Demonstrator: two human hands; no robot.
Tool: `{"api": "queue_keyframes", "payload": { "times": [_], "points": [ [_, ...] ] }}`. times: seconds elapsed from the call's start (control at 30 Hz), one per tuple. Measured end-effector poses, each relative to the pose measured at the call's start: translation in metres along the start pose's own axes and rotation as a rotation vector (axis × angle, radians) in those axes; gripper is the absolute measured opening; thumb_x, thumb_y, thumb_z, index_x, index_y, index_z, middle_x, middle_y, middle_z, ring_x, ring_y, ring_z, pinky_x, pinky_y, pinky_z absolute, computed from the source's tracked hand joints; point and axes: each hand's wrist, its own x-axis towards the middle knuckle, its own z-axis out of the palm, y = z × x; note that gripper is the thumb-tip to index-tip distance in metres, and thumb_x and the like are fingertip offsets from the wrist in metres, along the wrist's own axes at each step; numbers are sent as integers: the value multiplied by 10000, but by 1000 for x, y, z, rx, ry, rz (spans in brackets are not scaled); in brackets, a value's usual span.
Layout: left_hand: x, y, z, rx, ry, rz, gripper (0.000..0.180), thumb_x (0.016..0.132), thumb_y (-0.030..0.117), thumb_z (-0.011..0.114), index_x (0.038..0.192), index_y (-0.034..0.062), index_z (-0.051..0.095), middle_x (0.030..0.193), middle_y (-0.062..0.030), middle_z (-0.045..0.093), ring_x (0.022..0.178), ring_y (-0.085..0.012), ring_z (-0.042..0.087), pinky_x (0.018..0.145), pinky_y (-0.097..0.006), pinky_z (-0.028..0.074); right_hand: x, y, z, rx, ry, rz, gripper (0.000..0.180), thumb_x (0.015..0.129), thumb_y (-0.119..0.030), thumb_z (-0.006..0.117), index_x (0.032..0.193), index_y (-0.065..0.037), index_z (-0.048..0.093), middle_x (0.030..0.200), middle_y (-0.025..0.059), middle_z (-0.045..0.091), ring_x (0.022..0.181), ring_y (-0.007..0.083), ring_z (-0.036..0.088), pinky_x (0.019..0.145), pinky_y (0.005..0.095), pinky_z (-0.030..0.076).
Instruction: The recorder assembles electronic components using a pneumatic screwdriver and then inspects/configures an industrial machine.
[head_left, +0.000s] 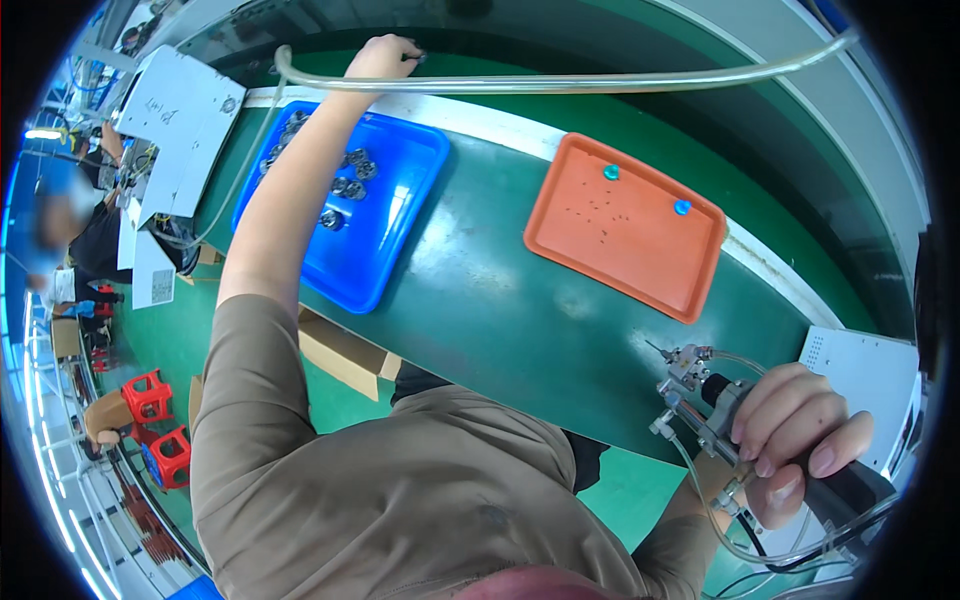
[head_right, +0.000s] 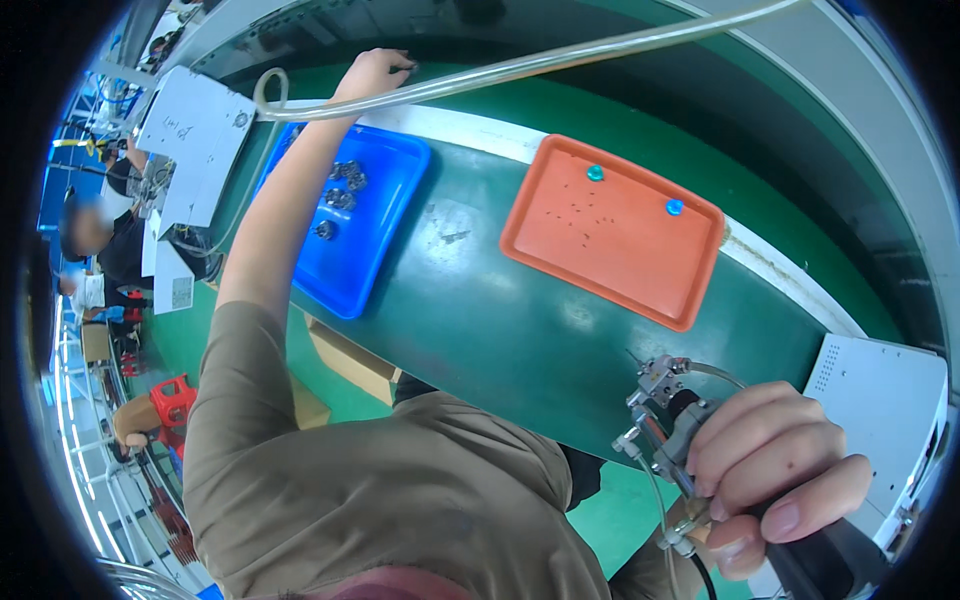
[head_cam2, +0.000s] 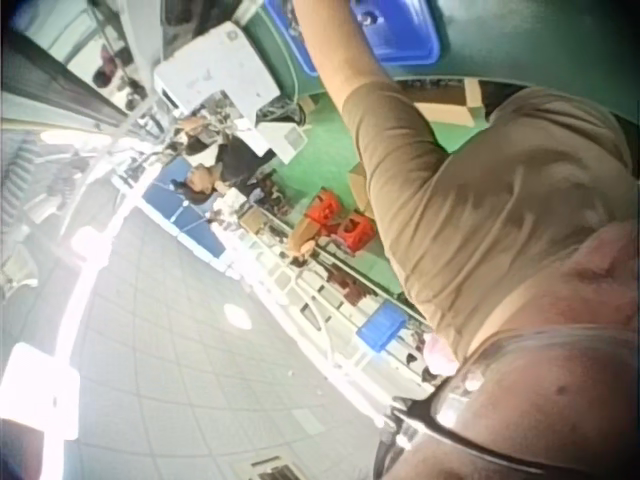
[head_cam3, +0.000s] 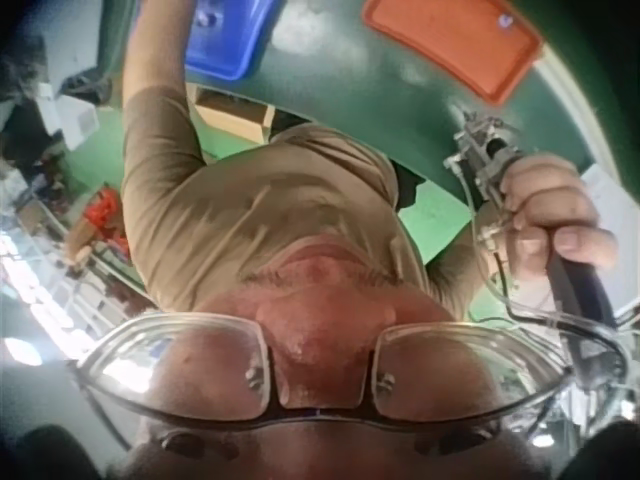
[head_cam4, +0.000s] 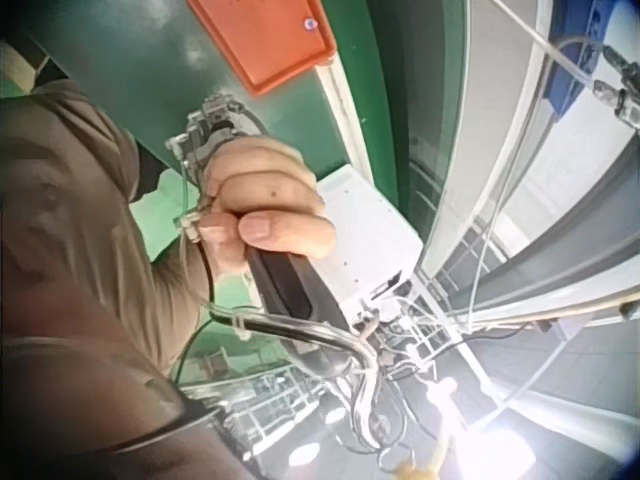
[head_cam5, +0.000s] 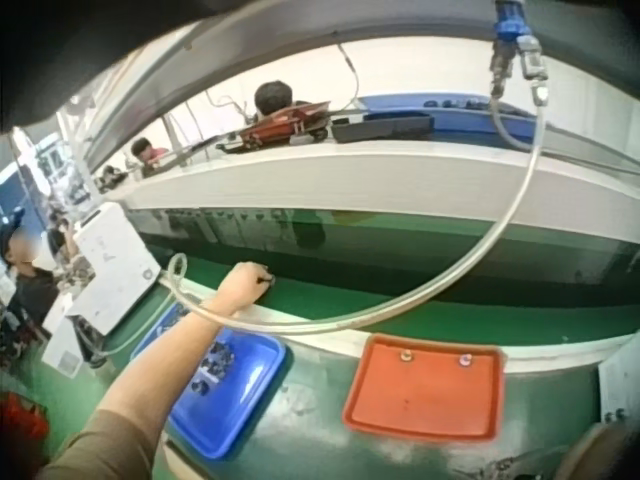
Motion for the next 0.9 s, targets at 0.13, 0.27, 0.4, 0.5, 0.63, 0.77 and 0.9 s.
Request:
{"api": "queue_keyframes", "payload": {
  "times": [0.13,0.27,0.4,0.5,0.63,0.77,0.9],
  "points": [
    [9,-10,11,-80,-29,36,212,926,149,703,1089,60,805,1010,-195,768,904,-350,744,929,-419,586,5,3,-2,27,-48,-25,326,899,-118,791,1088,-131,525,688,2,607,543,137,602,498,259,515],
    [-6,-11,-4,-111,13,239,298,954,304,723,1043,26,781,1024,-166,763,937,-317,738,868,-388,574,10,5,-9,9,-23,26,259,946,-168,740,1131,-158,559,717,-30,589,574,107,567,538,245,464],
    [-102,182,-89,-366,-52,458,108,912,117,751,971,29,775,1079,-124,765,1016,-297,733,935,-376,574,4,8,-17,62,-23,47,232,974,-205,713,1180,-173,612,767,-36,607,637,104,567,598,255,439],
    [-164,259,-82,-603,-71,661,146,780,95,828,906,49,771,965,-71,743,914,-276,710,797,-398,561,5,-1,-24,39,-73,172,246,970,-206,714,1196,-175,622,774,-38,609,651,102,570,615,257,442],
    [-185,300,-32,-694,-140,710,164,768,139,827,899,55,774,965,-54,729,892,-243,677,786,-383,545,4,7,-3,-76,3,137,240,970,-200,707,1191,-182,616,771,-39,608,645,102,572,609,258,447],
    [-191,305,-3,-793,-92,707,163,775,145,818,907,56,779,995,-46,729,897,-232,665,786,-378,539,-8,23,-10,38,-52,68,233,975,-188,690,1181,-196,582,764,-35,597,617,104,566,583,263,457],
    [-193,306,2,-832,-62,728,173,765,134,819,914,54,784,1017,-43,733,900,-224,658,787,-375,541,-5,32,-13,83,-123,69,236,981,-183,677,1183,-204,557,761,-32,588,601,107,564,567,268,467]
  ]
}}
